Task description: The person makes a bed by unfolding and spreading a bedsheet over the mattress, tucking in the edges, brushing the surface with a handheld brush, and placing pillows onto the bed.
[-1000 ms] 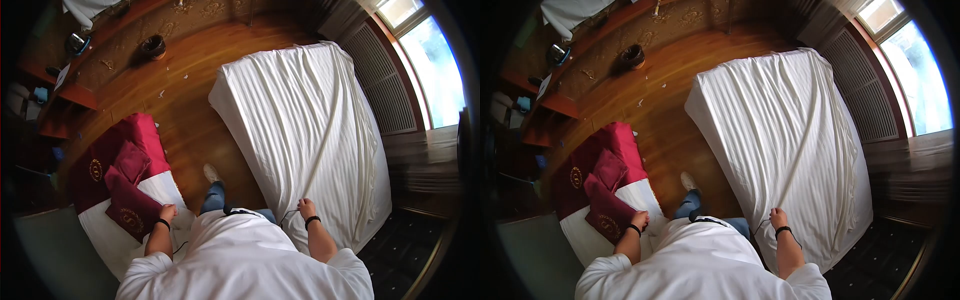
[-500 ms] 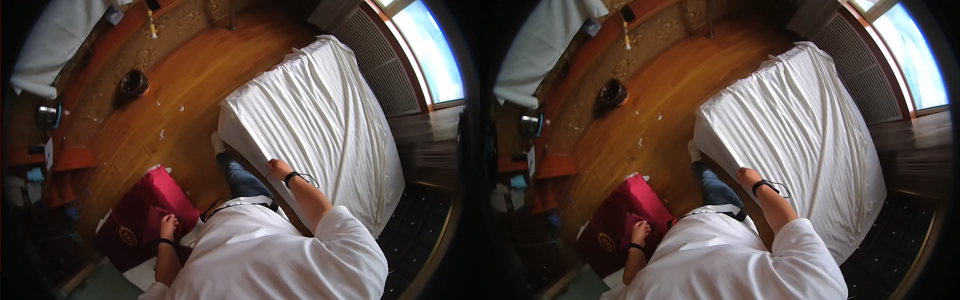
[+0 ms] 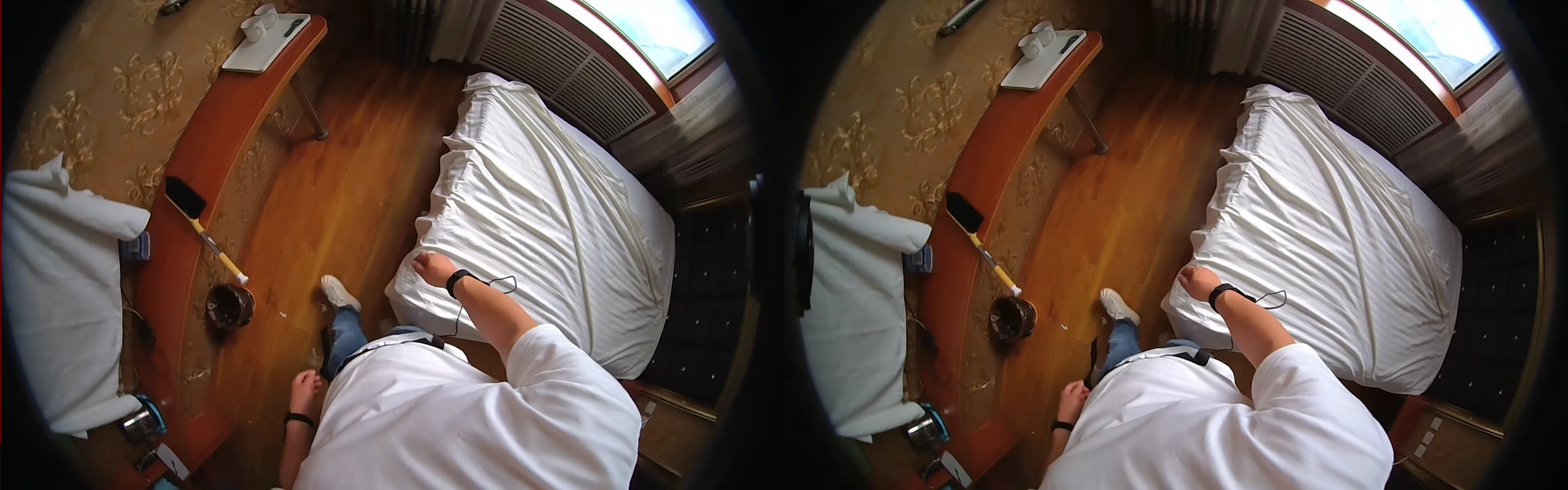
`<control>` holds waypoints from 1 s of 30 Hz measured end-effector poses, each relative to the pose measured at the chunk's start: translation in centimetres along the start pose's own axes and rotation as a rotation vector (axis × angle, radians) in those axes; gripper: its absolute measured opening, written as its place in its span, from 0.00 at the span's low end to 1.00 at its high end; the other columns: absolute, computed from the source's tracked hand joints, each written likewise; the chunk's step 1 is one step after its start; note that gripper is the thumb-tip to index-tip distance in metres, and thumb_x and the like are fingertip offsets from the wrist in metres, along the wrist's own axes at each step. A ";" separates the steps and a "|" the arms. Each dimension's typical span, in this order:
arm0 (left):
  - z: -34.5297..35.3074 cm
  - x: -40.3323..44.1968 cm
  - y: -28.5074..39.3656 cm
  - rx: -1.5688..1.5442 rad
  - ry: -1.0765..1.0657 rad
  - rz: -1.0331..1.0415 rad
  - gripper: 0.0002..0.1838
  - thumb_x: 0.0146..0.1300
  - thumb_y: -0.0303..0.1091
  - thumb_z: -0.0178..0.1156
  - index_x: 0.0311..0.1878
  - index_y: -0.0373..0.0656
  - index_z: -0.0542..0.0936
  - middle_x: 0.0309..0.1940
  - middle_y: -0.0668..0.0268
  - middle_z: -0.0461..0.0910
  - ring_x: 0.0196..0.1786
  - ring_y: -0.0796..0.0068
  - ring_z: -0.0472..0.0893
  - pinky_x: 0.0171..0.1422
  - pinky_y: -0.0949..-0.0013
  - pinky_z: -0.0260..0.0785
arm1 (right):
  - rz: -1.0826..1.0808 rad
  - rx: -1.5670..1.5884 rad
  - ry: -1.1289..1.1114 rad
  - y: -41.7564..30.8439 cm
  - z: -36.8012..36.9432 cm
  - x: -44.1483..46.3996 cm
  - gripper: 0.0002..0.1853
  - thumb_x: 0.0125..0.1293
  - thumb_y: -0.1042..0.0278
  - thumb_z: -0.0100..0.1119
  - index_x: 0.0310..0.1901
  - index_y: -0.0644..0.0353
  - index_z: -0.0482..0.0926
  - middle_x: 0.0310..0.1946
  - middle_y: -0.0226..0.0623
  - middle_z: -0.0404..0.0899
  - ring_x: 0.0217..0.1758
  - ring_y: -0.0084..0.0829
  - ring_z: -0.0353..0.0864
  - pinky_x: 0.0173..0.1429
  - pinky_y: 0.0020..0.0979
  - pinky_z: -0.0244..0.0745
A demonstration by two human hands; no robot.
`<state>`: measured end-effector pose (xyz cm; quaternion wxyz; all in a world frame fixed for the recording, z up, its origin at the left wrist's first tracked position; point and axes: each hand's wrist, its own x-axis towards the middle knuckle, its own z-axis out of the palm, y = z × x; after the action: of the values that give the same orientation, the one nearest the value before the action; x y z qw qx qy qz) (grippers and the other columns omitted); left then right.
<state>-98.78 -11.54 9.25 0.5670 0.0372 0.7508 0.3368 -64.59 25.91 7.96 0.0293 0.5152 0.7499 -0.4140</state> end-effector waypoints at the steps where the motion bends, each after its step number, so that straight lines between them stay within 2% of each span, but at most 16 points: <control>1: 0.5 3.1 3.9 0.038 -0.082 0.037 0.14 0.70 0.42 0.58 0.48 0.42 0.78 0.34 0.70 0.80 0.32 0.82 0.77 0.35 0.78 0.69 | -0.001 0.127 0.022 -0.3 0.1 2.0 0.19 0.71 0.54 0.49 0.49 0.60 0.80 0.43 0.51 0.83 0.49 0.52 0.80 0.53 0.45 0.75; 3: 3.5 8.6 12.7 0.126 -0.140 0.101 0.13 0.70 0.42 0.57 0.48 0.42 0.78 0.34 0.70 0.80 0.32 0.82 0.78 0.35 0.77 0.69 | 0.067 0.121 0.049 -3.3 -2.7 3.4 0.19 0.70 0.54 0.50 0.49 0.60 0.80 0.44 0.50 0.83 0.50 0.52 0.80 0.53 0.45 0.75; 6: 7.3 14.8 23.1 0.163 -0.220 0.110 0.13 0.70 0.42 0.57 0.47 0.43 0.78 0.34 0.70 0.80 0.32 0.82 0.78 0.35 0.77 0.69 | 0.268 0.124 0.032 -2.8 -4.9 3.9 0.20 0.69 0.52 0.50 0.47 0.60 0.81 0.45 0.50 0.83 0.51 0.50 0.80 0.55 0.44 0.74; 8: 9.8 18.4 27.9 0.207 -0.279 0.090 0.12 0.70 0.42 0.57 0.46 0.44 0.78 0.34 0.70 0.80 0.32 0.82 0.78 0.35 0.77 0.69 | 0.366 0.057 0.051 -0.2 -5.4 3.1 0.20 0.68 0.51 0.52 0.48 0.59 0.82 0.44 0.50 0.83 0.51 0.50 0.80 0.55 0.44 0.74; 11: 14.6 22.6 34.2 0.344 -0.404 0.034 0.12 0.70 0.42 0.57 0.46 0.44 0.78 0.33 0.70 0.81 0.31 0.82 0.78 0.33 0.77 0.68 | 0.612 0.212 0.167 2.2 -7.5 1.1 0.20 0.68 0.52 0.51 0.49 0.60 0.82 0.46 0.50 0.83 0.53 0.50 0.80 0.57 0.44 0.73; 13: 18.3 25.5 37.1 0.352 -0.474 0.024 0.13 0.71 0.41 0.57 0.45 0.40 0.78 0.32 0.70 0.80 0.33 0.82 0.78 0.38 0.78 0.71 | 0.806 0.274 0.237 4.7 -7.3 0.4 0.21 0.68 0.53 0.51 0.49 0.61 0.82 0.47 0.50 0.82 0.54 0.50 0.79 0.59 0.44 0.73; 16: 23.4 29.5 42.1 0.296 -0.646 -0.045 0.13 0.71 0.41 0.57 0.44 0.38 0.79 0.31 0.69 0.80 0.34 0.81 0.78 0.40 0.78 0.72 | 1.019 0.289 0.043 9.9 -6.2 0.9 0.22 0.66 0.52 0.51 0.49 0.61 0.83 0.49 0.51 0.82 0.55 0.48 0.80 0.61 0.43 0.72; 18: 26.6 31.5 46.1 0.339 -0.605 -0.081 0.12 0.70 0.40 0.57 0.43 0.40 0.78 0.31 0.69 0.80 0.32 0.80 0.78 0.37 0.77 0.71 | 1.040 0.304 -0.034 11.3 -8.5 3.5 0.22 0.66 0.52 0.51 0.49 0.60 0.83 0.50 0.51 0.82 0.55 0.48 0.80 0.61 0.43 0.72; 20: 30.5 33.0 50.6 0.377 -0.577 -0.110 0.11 0.70 0.40 0.57 0.42 0.42 0.78 0.32 0.68 0.80 0.30 0.79 0.78 0.33 0.76 0.70 | 0.901 0.288 -0.143 13.4 -13.5 6.8 0.23 0.66 0.51 0.52 0.50 0.60 0.83 0.50 0.49 0.82 0.56 0.48 0.79 0.61 0.43 0.72; 21: 31.9 33.4 52.6 0.349 -0.514 -0.119 0.11 0.70 0.41 0.57 0.42 0.43 0.77 0.31 0.68 0.80 0.31 0.79 0.78 0.34 0.76 0.70 | 0.910 0.310 -0.063 13.8 -17.1 9.2 0.23 0.65 0.51 0.52 0.49 0.60 0.83 0.49 0.49 0.82 0.55 0.48 0.79 0.61 0.43 0.72; 23: 36.1 35.4 57.2 0.276 -0.398 -0.114 0.12 0.70 0.43 0.56 0.43 0.45 0.77 0.30 0.69 0.79 0.31 0.78 0.78 0.34 0.75 0.71 | 0.779 0.355 0.225 15.4 -24.8 14.2 0.22 0.65 0.50 0.53 0.48 0.60 0.83 0.46 0.49 0.83 0.52 0.48 0.81 0.58 0.43 0.74; 24: 37.2 36.8 59.4 0.286 -0.395 -0.128 0.11 0.71 0.43 0.56 0.45 0.46 0.77 0.31 0.69 0.79 0.32 0.78 0.78 0.35 0.75 0.71 | 0.794 0.516 0.324 14.7 -30.2 16.7 0.21 0.67 0.52 0.52 0.48 0.62 0.82 0.46 0.50 0.83 0.51 0.49 0.81 0.55 0.43 0.74; 25: 38.3 37.3 61.7 0.311 -0.398 -0.129 0.11 0.71 0.43 0.56 0.45 0.46 0.77 0.31 0.69 0.79 0.32 0.78 0.78 0.35 0.75 0.71 | 0.750 0.536 0.509 16.2 -32.5 19.2 0.20 0.69 0.54 0.51 0.47 0.63 0.81 0.41 0.48 0.84 0.45 0.45 0.83 0.50 0.40 0.75; 27: 41.3 37.7 67.1 0.374 -0.352 -0.101 0.11 0.70 0.42 0.56 0.45 0.46 0.77 0.31 0.70 0.78 0.32 0.78 0.78 0.35 0.75 0.71 | 0.694 0.839 0.701 17.2 -37.9 23.7 0.19 0.70 0.54 0.52 0.46 0.64 0.80 0.35 0.44 0.84 0.38 0.37 0.83 0.47 0.36 0.76; 29: 42.8 38.8 71.0 0.491 -0.347 -0.091 0.10 0.70 0.42 0.55 0.44 0.46 0.77 0.30 0.70 0.78 0.32 0.80 0.78 0.36 0.75 0.71 | 0.612 1.003 0.778 16.6 -42.7 26.6 0.19 0.71 0.54 0.52 0.45 0.65 0.80 0.33 0.41 0.83 0.35 0.30 0.81 0.44 0.33 0.75; 30: 43.1 39.4 72.7 0.628 -0.326 -0.074 0.11 0.70 0.42 0.55 0.46 0.45 0.77 0.32 0.69 0.79 0.34 0.77 0.78 0.39 0.72 0.72 | 0.626 0.958 0.757 16.9 -43.9 27.6 0.18 0.71 0.55 0.52 0.46 0.64 0.79 0.35 0.43 0.84 0.37 0.35 0.82 0.46 0.35 0.75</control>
<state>-98.68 81.73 10.91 0.6520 0.2357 0.7183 0.0585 -47.24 77.31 13.79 -0.3476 0.7731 0.2584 -0.4635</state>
